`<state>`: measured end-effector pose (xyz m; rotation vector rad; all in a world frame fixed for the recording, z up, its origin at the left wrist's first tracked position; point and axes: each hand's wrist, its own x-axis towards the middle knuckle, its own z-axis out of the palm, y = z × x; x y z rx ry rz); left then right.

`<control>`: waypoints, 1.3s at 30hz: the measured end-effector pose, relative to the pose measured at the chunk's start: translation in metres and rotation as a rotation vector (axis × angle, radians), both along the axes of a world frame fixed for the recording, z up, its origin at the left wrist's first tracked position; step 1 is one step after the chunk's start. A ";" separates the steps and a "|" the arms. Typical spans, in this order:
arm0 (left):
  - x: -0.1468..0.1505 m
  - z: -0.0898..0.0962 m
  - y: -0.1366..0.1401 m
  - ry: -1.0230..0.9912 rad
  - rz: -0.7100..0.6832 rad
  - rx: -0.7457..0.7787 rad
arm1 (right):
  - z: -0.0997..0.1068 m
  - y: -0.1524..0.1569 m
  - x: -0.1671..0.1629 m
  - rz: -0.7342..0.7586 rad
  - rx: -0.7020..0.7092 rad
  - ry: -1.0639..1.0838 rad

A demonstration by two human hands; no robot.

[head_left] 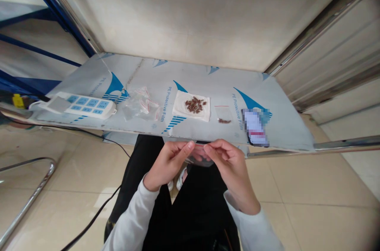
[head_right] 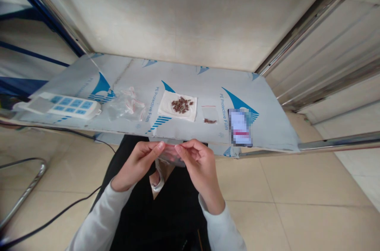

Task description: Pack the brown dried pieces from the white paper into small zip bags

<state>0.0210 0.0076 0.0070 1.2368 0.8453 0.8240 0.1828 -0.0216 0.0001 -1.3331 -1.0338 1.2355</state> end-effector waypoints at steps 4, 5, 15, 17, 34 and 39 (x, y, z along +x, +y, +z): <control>0.002 -0.005 0.002 0.060 0.078 0.102 | 0.001 0.002 0.007 0.056 -0.024 -0.062; 0.002 -0.006 0.003 0.106 0.106 0.128 | 0.002 0.003 0.010 0.063 -0.022 -0.093; -0.078 -0.054 0.081 0.821 0.807 0.297 | -0.024 0.106 0.109 -0.233 0.008 -0.388; -0.096 -0.063 0.106 1.059 0.919 0.197 | -0.039 0.133 0.135 -0.260 -0.015 -0.570; -0.058 -0.014 0.054 0.962 0.855 0.344 | -0.008 0.090 -0.073 0.143 0.286 -0.350; -0.043 -0.004 0.024 0.620 0.825 0.246 | -0.005 0.095 -0.091 0.276 0.178 -0.186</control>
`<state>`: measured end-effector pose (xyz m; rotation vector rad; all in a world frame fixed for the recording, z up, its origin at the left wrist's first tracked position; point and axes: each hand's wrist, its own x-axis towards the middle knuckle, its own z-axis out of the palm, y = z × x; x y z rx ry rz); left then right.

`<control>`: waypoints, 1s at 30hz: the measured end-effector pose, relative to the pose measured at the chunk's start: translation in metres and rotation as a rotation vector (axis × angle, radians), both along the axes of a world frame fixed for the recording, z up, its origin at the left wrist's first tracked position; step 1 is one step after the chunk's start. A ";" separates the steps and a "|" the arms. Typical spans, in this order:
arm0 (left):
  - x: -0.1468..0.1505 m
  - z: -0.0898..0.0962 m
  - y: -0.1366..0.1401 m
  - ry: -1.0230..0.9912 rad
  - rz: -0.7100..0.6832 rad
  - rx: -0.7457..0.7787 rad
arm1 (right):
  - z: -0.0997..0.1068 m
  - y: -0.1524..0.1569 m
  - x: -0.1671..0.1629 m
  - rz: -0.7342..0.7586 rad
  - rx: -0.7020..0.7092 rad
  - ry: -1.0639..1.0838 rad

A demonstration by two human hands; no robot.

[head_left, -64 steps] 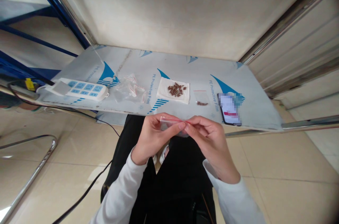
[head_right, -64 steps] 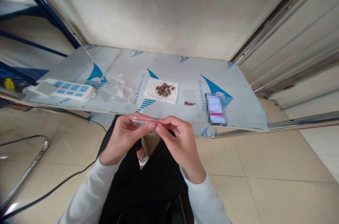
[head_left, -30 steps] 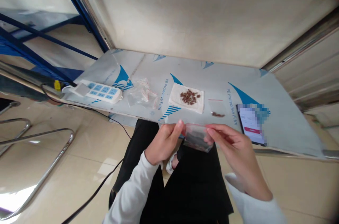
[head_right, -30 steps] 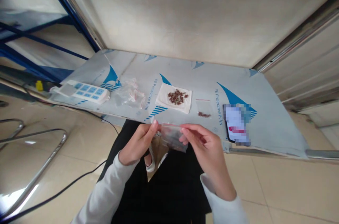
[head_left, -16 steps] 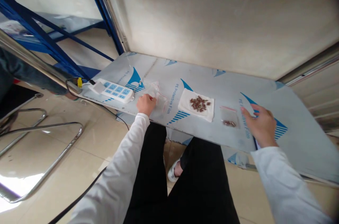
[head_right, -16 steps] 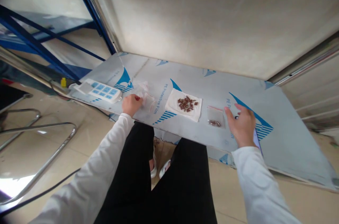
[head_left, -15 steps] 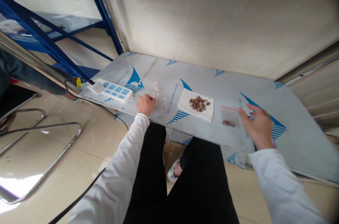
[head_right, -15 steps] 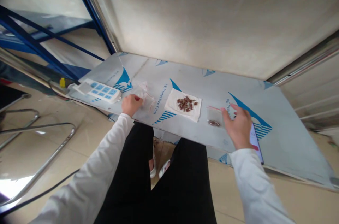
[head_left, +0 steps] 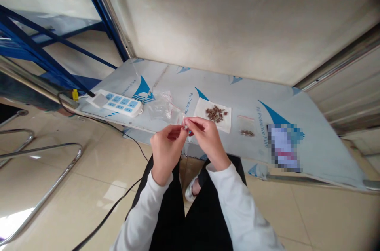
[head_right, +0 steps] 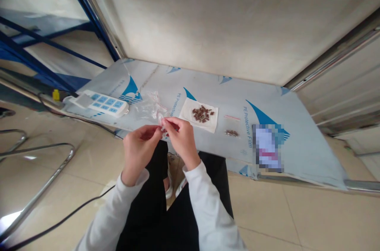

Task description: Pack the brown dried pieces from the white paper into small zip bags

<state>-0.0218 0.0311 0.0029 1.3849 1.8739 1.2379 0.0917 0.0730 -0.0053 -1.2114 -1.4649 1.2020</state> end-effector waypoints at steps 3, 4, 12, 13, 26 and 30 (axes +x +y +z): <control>-0.001 -0.001 -0.009 -0.014 0.035 0.015 | -0.001 -0.005 0.008 -0.140 -0.002 -0.143; -0.001 -0.001 -0.012 0.026 0.039 0.035 | -0.001 -0.009 0.009 -0.213 0.033 -0.215; 0.016 0.003 -0.026 0.000 -0.222 0.102 | 0.002 -0.035 0.021 -0.240 0.066 -0.066; 0.015 0.002 -0.027 -0.009 -0.246 0.108 | 0.001 -0.037 0.025 -0.238 0.066 -0.048; 0.005 -0.038 -0.009 -0.646 -0.183 -0.085 | -0.008 -0.057 0.060 -0.073 -0.057 0.150; 0.006 -0.038 -0.014 -0.785 -0.128 -0.014 | -0.013 -0.058 0.072 -0.045 -0.204 0.187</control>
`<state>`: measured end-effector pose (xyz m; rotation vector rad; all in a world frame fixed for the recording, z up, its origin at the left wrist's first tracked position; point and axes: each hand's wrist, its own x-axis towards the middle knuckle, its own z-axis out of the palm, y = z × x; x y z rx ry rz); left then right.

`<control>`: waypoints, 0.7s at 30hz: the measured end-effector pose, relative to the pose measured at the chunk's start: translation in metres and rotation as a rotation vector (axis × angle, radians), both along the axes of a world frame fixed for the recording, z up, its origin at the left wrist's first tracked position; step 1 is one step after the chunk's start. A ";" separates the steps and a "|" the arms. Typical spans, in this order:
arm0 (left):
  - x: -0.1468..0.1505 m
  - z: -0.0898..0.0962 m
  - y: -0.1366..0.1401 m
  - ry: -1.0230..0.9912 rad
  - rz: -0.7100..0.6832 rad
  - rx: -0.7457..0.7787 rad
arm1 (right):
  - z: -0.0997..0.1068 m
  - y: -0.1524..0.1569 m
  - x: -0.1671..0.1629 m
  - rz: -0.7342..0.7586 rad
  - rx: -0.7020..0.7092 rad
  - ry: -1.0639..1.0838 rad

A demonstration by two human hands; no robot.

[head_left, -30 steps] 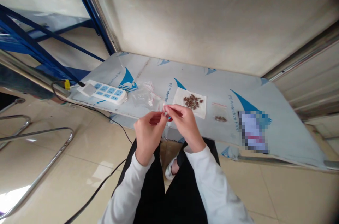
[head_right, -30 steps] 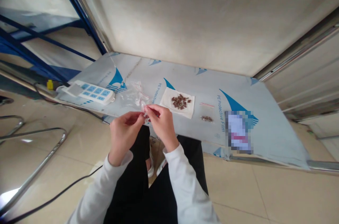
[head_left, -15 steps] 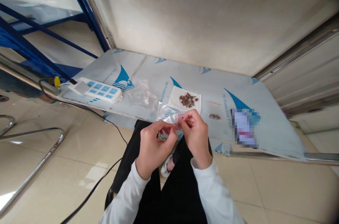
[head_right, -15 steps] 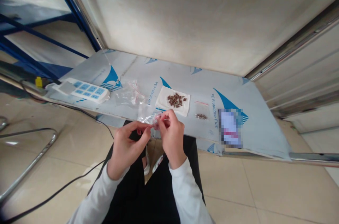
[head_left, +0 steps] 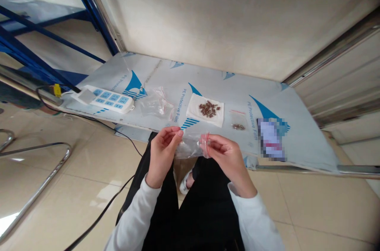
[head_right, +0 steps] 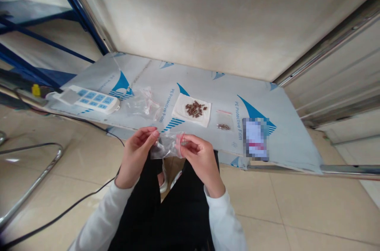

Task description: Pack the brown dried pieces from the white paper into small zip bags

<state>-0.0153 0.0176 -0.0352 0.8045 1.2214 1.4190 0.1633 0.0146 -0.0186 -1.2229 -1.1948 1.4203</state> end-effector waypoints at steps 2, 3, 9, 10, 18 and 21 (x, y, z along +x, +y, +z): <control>0.000 0.000 -0.001 -0.050 -0.008 -0.002 | -0.001 -0.001 0.006 0.034 0.001 -0.017; 0.000 0.000 -0.001 -0.059 -0.007 -0.011 | 0.000 -0.001 0.008 0.060 0.017 -0.032; 0.005 -0.009 0.006 0.045 0.088 -0.074 | -0.005 -0.003 0.014 0.208 -0.054 -0.059; 0.003 -0.011 0.007 0.105 0.105 -0.073 | -0.007 -0.003 0.014 0.202 -0.094 -0.051; -0.023 0.028 -0.002 0.973 -0.347 0.400 | 0.008 -0.003 0.012 0.236 0.058 -0.367; -0.008 0.039 -0.005 1.097 -0.630 0.485 | 0.030 -0.007 0.005 0.332 0.207 -0.513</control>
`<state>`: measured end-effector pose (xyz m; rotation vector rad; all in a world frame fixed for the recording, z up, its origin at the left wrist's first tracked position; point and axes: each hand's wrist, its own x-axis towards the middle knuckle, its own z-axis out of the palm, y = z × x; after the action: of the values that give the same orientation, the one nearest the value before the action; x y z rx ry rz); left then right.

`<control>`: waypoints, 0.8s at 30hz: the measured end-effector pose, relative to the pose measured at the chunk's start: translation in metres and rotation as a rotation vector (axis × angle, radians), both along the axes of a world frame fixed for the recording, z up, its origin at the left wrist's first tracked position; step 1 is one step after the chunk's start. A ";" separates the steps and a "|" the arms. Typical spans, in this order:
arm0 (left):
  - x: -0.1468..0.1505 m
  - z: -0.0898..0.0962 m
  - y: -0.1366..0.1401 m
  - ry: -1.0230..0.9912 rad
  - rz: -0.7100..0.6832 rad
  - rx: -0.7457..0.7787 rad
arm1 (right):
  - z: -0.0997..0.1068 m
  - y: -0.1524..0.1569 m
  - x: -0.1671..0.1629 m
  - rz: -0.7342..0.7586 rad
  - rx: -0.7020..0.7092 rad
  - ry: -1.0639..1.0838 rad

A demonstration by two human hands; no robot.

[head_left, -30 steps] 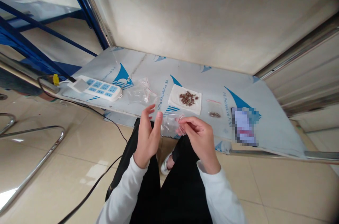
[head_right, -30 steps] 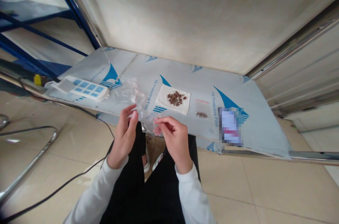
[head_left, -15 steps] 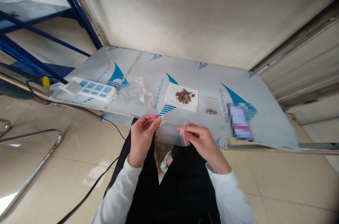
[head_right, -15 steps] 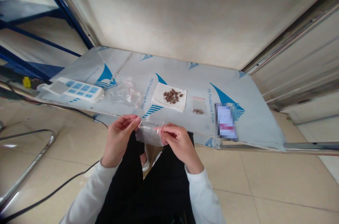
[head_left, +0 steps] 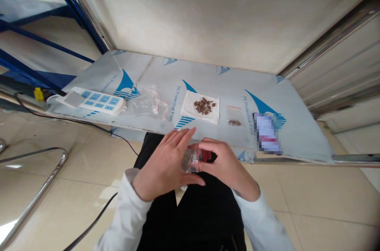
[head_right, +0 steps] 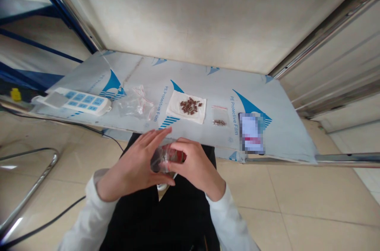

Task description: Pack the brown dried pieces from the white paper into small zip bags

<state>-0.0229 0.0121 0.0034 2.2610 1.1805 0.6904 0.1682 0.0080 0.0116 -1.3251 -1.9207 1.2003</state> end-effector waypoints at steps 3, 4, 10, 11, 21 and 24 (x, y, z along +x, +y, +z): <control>0.017 -0.005 0.001 -0.031 0.009 -0.068 | 0.012 0.005 0.000 0.084 0.052 0.010; 0.021 -0.009 0.002 -0.071 0.054 -0.092 | 0.011 0.011 0.004 0.093 0.058 0.052; 0.019 -0.029 0.002 -0.221 0.271 -0.106 | -0.047 0.101 0.057 -0.393 0.288 -0.181; 0.020 -0.031 0.000 -0.233 0.263 -0.114 | -0.059 0.117 0.062 -0.373 0.290 -0.308; 0.023 -0.045 -0.005 -0.270 0.276 -0.194 | -0.091 0.164 0.055 -0.230 0.321 -0.532; 0.021 -0.046 -0.004 -0.280 0.295 -0.200 | -0.092 0.165 0.055 -0.254 0.331 -0.565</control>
<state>-0.0018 0.0084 -0.0425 1.7782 1.3855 0.9215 0.2229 0.1734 -0.0804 -1.7742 -2.1104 0.3779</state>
